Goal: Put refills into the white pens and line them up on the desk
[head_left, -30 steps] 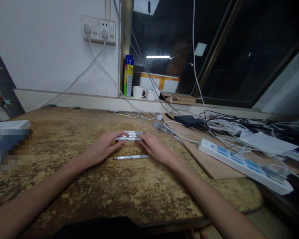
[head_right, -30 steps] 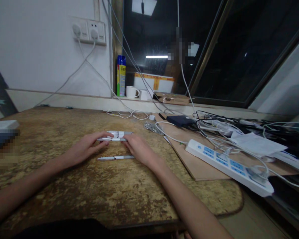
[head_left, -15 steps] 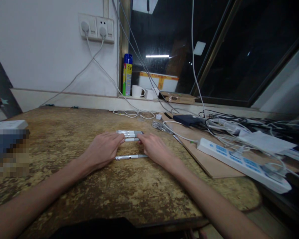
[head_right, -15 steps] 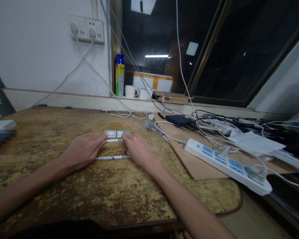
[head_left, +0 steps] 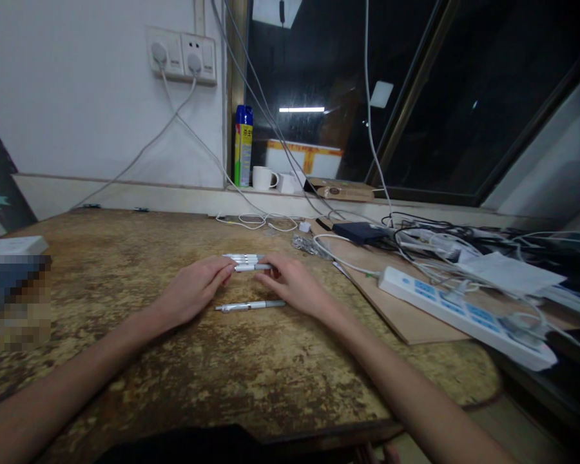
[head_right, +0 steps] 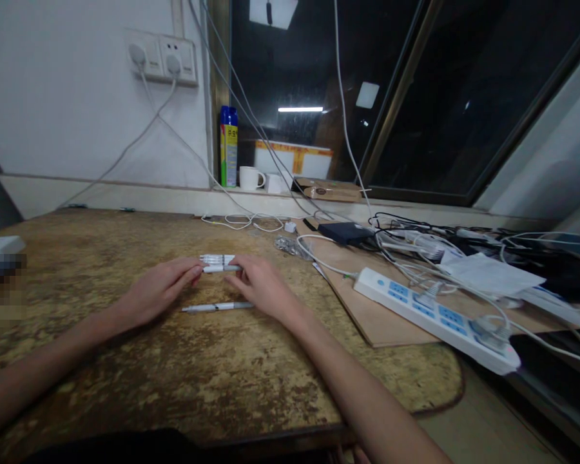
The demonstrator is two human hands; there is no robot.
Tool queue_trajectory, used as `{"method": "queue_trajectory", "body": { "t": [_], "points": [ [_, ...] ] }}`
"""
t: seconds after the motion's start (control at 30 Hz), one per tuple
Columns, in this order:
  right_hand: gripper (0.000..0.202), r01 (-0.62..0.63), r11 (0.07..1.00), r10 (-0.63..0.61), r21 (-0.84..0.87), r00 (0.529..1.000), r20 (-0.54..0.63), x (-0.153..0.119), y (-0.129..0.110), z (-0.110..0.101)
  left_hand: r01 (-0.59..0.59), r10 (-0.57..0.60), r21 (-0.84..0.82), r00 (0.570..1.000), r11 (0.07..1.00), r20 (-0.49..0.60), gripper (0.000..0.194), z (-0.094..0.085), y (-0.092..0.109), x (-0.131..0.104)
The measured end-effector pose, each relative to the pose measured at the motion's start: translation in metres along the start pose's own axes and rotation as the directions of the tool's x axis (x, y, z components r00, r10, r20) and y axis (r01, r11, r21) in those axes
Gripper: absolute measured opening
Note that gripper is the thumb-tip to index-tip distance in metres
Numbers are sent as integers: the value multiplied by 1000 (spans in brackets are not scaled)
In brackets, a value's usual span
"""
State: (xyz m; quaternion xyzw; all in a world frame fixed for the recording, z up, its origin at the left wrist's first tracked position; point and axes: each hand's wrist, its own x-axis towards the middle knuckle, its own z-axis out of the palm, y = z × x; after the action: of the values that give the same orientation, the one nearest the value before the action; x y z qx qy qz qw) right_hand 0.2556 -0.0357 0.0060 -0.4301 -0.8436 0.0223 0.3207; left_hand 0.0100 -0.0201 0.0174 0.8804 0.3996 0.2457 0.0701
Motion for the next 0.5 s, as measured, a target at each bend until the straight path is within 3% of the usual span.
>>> {"method": "queue_trajectory", "body": {
  "t": [0.27,0.5],
  "points": [
    [21,-99,902,108,421,994,2,3,3,1,-29,30,-161,1000,987,1,37,2,-1,0],
    [21,-133,833,135,538,990,35,4,-1,2,-39,39,-183,999,982,0,39,-1,5,-2]
  ]
}}
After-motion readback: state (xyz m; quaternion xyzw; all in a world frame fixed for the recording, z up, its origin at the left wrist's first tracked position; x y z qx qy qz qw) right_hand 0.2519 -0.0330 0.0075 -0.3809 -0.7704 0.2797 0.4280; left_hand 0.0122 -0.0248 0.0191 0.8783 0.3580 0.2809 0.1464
